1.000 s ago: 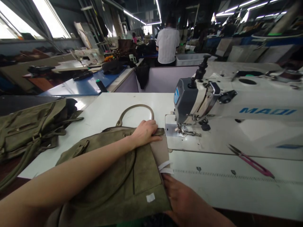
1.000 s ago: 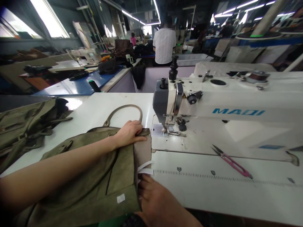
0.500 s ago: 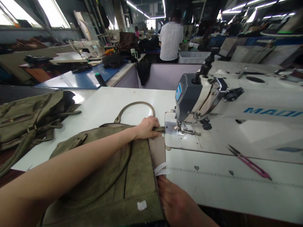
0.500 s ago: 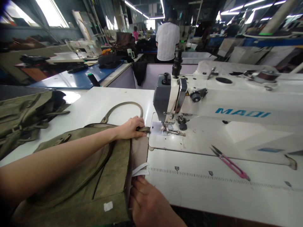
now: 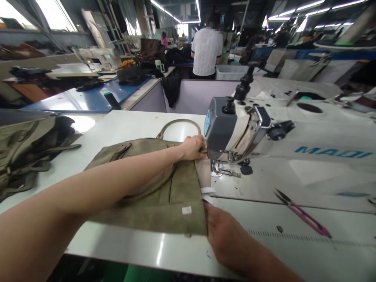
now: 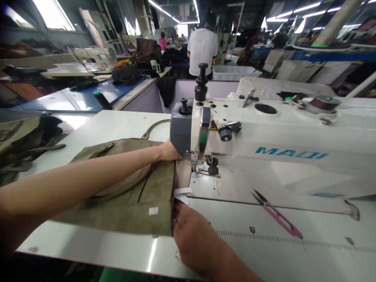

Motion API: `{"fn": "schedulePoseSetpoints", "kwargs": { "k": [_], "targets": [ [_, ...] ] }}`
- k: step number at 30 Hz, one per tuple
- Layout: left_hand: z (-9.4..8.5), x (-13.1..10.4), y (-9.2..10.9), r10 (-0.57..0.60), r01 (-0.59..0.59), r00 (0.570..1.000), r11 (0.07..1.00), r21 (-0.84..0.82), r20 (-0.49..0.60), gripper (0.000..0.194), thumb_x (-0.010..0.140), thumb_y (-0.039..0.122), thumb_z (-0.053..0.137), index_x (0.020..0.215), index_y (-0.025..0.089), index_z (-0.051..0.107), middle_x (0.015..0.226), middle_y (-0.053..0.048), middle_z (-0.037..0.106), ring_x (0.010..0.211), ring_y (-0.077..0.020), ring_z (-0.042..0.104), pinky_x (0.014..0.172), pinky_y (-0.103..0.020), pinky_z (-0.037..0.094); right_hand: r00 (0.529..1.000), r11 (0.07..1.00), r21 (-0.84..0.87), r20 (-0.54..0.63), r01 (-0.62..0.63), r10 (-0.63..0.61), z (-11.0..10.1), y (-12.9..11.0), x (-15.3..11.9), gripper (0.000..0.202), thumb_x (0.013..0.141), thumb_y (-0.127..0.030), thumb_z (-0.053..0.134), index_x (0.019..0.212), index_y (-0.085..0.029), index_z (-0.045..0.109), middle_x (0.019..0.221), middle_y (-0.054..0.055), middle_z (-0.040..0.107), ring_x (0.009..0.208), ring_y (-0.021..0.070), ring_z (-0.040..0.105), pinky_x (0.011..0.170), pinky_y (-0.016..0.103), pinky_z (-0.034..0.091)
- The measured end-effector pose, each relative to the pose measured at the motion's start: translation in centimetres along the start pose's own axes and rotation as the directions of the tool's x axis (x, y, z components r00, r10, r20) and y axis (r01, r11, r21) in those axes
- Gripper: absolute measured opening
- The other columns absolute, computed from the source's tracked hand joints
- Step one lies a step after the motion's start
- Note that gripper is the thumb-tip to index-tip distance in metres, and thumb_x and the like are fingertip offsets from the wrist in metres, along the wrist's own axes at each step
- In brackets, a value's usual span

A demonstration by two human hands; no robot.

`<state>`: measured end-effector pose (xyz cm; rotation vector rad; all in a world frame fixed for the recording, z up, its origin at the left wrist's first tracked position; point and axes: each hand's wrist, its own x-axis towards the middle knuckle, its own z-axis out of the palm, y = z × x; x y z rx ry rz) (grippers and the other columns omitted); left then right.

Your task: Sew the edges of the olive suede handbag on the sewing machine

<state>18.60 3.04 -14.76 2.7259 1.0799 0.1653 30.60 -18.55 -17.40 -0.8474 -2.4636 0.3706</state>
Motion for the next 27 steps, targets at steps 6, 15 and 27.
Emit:
{"fn": "schedulePoseSetpoints", "kwargs": {
  "k": [6, 15, 27],
  "targets": [
    [0.5, -2.7, 2.3, -0.029, 0.026, 0.998, 0.998, -0.055, -0.058, 0.02, 0.079, 0.032, 0.072, 0.09, 0.016, 0.068, 0.116, -0.008, 0.059, 0.109, -0.0272, 0.054, 0.094, -0.042, 0.043, 0.988, 0.995, 0.088, -0.15, 0.046, -0.033, -0.2, -2.0, -1.9, 0.035, 0.092, -0.005, 0.039, 0.116, -0.014, 0.062, 0.11, 0.012, 0.069, 0.118, 0.0217, 0.057, 0.11, 0.036, 0.041],
    [0.9, -2.3, 2.2, -0.015, 0.006, 0.994, 0.995, -0.095, -0.104, 0.018, 0.078, 0.031, 0.073, 0.088, 0.017, 0.068, 0.108, -0.007, 0.061, 0.109, -0.0287, 0.054, 0.099, -0.046, 0.041, 0.988, 0.999, 0.039, -0.156, 0.017, -0.01, 0.0, -1.5, -2.3, 0.036, 0.092, -0.004, 0.036, 0.117, -0.012, 0.061, 0.112, 0.013, 0.068, 0.119, 0.0209, 0.056, 0.111, 0.037, 0.039],
    [1.8, -2.3, 2.1, -0.06, 0.042, 0.988, 0.991, -0.125, -0.139, 0.011, 0.076, 0.026, 0.069, 0.079, 0.016, 0.065, 0.102, -0.007, 0.063, 0.1, -0.026, 0.057, 0.094, -0.043, 0.046, 0.989, 0.993, 0.115, -0.144, 0.036, -0.019, -0.8, -0.4, -2.2, 0.04, 0.091, -0.005, 0.034, 0.125, -0.011, 0.053, 0.114, 0.016, 0.068, 0.115, 0.0195, 0.06, 0.106, 0.034, 0.044]
  ]
}}
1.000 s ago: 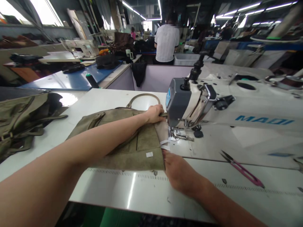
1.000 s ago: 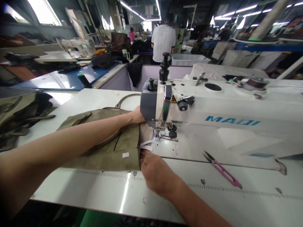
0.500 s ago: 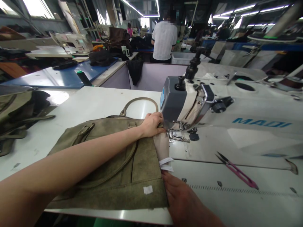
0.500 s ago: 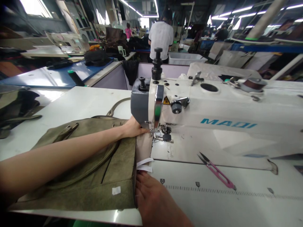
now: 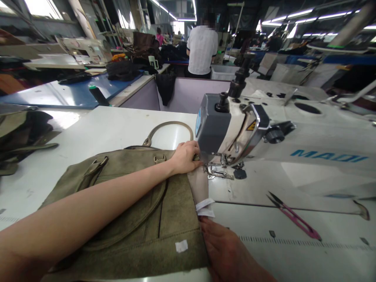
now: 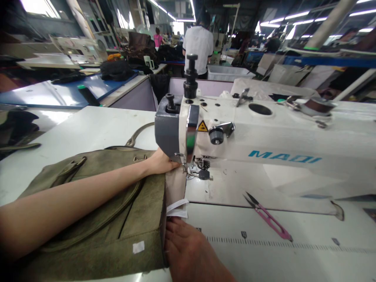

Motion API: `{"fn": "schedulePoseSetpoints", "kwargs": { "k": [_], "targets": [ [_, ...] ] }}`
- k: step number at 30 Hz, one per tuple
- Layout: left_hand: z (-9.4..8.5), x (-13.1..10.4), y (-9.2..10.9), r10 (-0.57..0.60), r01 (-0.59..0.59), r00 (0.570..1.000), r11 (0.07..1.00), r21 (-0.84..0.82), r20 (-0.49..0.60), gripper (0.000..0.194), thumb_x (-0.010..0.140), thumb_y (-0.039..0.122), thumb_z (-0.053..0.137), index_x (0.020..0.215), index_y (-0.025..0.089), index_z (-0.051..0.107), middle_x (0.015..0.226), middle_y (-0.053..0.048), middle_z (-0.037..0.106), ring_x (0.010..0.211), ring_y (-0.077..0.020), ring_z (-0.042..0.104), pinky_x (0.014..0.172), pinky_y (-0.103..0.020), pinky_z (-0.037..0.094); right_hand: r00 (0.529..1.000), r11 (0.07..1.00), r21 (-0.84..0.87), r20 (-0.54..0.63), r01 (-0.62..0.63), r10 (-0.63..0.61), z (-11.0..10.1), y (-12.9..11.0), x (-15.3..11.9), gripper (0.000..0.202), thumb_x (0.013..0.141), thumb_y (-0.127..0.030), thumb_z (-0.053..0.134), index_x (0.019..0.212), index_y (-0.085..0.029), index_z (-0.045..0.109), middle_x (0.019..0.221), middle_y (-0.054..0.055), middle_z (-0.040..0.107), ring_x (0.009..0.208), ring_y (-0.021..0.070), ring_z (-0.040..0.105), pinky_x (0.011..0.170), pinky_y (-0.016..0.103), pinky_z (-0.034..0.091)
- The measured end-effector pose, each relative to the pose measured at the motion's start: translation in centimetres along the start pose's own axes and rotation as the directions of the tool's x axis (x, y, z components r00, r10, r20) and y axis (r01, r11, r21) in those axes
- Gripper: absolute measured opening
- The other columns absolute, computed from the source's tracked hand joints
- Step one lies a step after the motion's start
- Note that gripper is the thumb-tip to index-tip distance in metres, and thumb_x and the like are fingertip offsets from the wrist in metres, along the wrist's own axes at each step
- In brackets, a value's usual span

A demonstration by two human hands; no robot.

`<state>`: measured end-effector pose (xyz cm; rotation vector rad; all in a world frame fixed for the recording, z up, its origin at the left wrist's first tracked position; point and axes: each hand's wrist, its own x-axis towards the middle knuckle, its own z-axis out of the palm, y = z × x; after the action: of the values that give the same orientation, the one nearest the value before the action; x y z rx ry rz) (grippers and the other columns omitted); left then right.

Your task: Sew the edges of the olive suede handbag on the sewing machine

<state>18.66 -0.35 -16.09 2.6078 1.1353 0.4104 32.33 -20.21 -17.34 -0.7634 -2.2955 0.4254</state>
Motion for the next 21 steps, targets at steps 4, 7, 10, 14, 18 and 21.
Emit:
{"fn": "schedulePoseSetpoints", "kwargs": {
  "k": [4, 7, 10, 14, 18, 21],
  "targets": [
    [0.3, 1.6, -1.2, -0.029, 0.029, 1.0, 1.0, 0.011, 0.003, 0.007, 0.074, 0.02, 0.066, 0.08, 0.016, 0.063, 0.104, -0.008, 0.062, 0.1, -0.0253, 0.056, 0.094, -0.041, 0.046, 0.995, 0.998, -0.01, 0.072, -0.067, 0.067, -0.9, 0.2, 0.0, 0.042, 0.088, -0.009, 0.038, 0.126, -0.008, 0.054, 0.12, 0.018, 0.064, 0.122, 0.023, 0.055, 0.11, 0.039, 0.04],
    [-1.2, 1.6, -1.1, -0.055, 0.056, 0.998, 0.998, 0.019, -0.004, 0.016, 0.073, 0.016, 0.062, 0.089, 0.016, 0.061, 0.105, -0.008, 0.06, 0.099, -0.0253, 0.056, 0.09, -0.039, 0.047, 0.977, 0.988, 0.01, 0.152, -0.153, 0.149, -1.5, -0.1, -0.1, 0.043, 0.086, -0.01, 0.039, 0.126, -0.005, 0.055, 0.124, 0.019, 0.062, 0.125, 0.0241, 0.052, 0.113, 0.039, 0.035],
    [-3.7, -1.3, 0.5, 0.001, 0.008, 0.996, 0.995, 0.102, -0.085, 0.029, 0.068, 0.013, 0.06, 0.097, 0.015, 0.058, 0.107, -0.011, 0.058, 0.105, -0.0307, 0.051, 0.094, -0.046, 0.041, 0.954, 0.976, 0.053, 0.225, -0.213, 0.196, -1.6, -0.7, -0.4, 0.042, 0.087, -0.012, 0.041, 0.125, -0.006, 0.056, 0.124, 0.018, 0.062, 0.126, 0.0241, 0.051, 0.115, 0.039, 0.032],
    [-6.0, -7.2, 2.9, 0.453, -0.475, 0.88, 0.842, 0.255, 0.143, 0.017, 0.083, 0.012, 0.048, 0.095, 0.017, 0.058, 0.099, -0.008, 0.061, 0.093, -0.0253, 0.055, 0.091, -0.044, 0.039, 0.957, 0.97, 0.111, 0.223, -0.215, 0.186, -1.5, -1.7, -0.1, 0.04, 0.086, -0.013, 0.04, 0.122, -0.008, 0.058, 0.123, 0.017, 0.063, 0.124, 0.0238, 0.052, 0.116, 0.04, 0.03],
    [-5.6, -9.3, 3.7, 0.702, -0.756, 0.654, 0.605, 0.248, 0.281, 0.03, 0.098, 0.013, 0.034, 0.106, 0.024, 0.061, 0.13, -0.001, 0.058, 0.125, -0.0197, 0.046, 0.112, -0.039, 0.025, 0.946, 0.97, 0.094, 0.26, -0.226, 0.195, -1.3, -2.5, 0.2, 0.038, 0.088, -0.013, 0.04, 0.12, -0.006, 0.06, 0.123, 0.018, 0.062, 0.13, 0.0231, 0.046, 0.117, 0.039, 0.026],
    [-5.2, -8.3, 3.8, 0.763, -0.829, 0.558, 0.499, 0.252, 0.327, 0.027, 0.096, 0.01, 0.04, 0.104, 0.022, 0.064, 0.132, -0.001, 0.058, 0.13, -0.017, 0.043, 0.115, -0.034, 0.024, 0.928, 0.97, 0.041, 0.301, -0.241, 0.218, -1.0, -2.9, -0.2, 0.041, 0.086, -0.013, 0.043, 0.123, -0.004, 0.058, 0.129, 0.019, 0.058, 0.133, 0.0262, 0.042, 0.117, 0.043, 0.026]
  ]
}}
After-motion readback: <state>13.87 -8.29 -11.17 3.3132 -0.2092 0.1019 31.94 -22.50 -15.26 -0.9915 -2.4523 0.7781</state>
